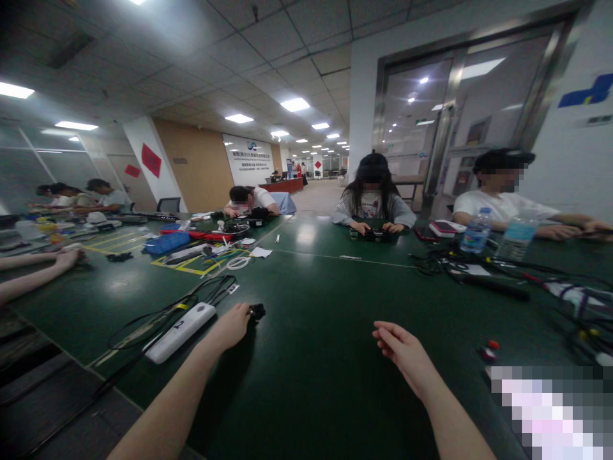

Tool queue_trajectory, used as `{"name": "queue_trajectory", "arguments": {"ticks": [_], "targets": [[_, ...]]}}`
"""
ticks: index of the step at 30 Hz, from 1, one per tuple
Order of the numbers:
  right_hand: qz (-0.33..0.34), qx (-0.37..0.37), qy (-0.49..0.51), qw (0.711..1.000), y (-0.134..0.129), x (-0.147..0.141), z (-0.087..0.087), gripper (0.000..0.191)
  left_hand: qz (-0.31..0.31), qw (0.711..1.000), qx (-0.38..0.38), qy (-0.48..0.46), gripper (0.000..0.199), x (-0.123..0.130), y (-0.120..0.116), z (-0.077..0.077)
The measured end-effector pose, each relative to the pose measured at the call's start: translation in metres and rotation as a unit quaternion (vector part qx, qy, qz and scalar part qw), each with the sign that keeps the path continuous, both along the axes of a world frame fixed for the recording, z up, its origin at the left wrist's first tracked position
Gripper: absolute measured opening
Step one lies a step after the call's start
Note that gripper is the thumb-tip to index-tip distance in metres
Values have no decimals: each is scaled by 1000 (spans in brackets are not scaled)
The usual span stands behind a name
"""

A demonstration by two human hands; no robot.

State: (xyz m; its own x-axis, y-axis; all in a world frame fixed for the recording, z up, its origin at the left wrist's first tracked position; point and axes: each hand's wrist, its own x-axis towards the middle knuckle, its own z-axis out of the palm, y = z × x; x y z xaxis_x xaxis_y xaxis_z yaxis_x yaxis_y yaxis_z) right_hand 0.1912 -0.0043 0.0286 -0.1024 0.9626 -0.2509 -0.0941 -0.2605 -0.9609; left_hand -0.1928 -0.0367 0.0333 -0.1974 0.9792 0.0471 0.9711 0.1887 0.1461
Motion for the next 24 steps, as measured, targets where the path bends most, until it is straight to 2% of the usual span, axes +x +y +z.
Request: {"name": "queue_trajectory", "arguments": {"ticks": [12, 24], "targets": [[10, 6, -2, 1000, -2, 1, 0, 27, -55, 995, -44, 65, 26, -7, 7, 1], [14, -2, -14, 1000, 3, 3, -3, 30, -48, 997, -50, 43, 27, -15, 9, 5]]}}
